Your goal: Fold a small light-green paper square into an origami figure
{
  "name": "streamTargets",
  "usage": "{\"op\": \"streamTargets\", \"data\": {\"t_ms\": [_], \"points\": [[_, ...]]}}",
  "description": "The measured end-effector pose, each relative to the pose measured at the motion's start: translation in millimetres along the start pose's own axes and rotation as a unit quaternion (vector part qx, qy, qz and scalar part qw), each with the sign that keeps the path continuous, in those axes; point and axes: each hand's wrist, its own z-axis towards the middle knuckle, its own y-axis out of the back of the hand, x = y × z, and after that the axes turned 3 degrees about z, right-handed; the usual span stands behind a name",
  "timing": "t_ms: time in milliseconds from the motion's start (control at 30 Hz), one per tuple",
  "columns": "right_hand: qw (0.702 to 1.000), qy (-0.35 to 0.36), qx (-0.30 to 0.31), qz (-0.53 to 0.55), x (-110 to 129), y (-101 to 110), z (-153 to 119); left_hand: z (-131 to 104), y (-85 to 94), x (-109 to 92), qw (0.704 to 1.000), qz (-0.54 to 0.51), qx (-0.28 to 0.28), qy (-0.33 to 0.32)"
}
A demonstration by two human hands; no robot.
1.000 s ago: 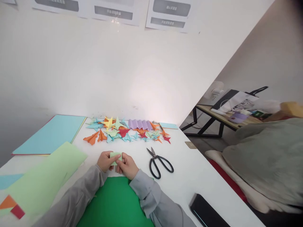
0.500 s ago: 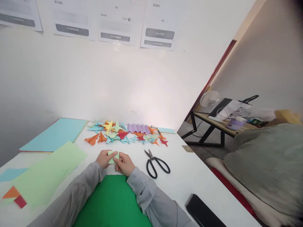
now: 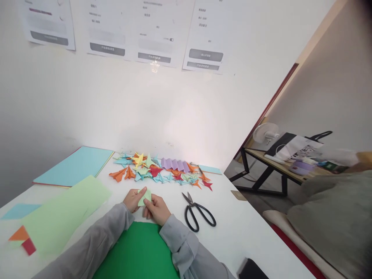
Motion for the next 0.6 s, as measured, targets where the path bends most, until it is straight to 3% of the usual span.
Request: {"op": "streamTargets", "data": {"t_ms": [233, 600], "points": [[0.999, 0.001, -0.016, 0.031, -2.3, 3.6, -0.5, 5.8, -0.1, 9.1, 0.999, 0.023, 0.028, -0.012], [1.000, -0.011, -0.015, 0.012, 1.6, 1.8, -5.9, 1.2, -1.2, 5.1, 0.999, 0.026, 0.034, -0.003]]}}
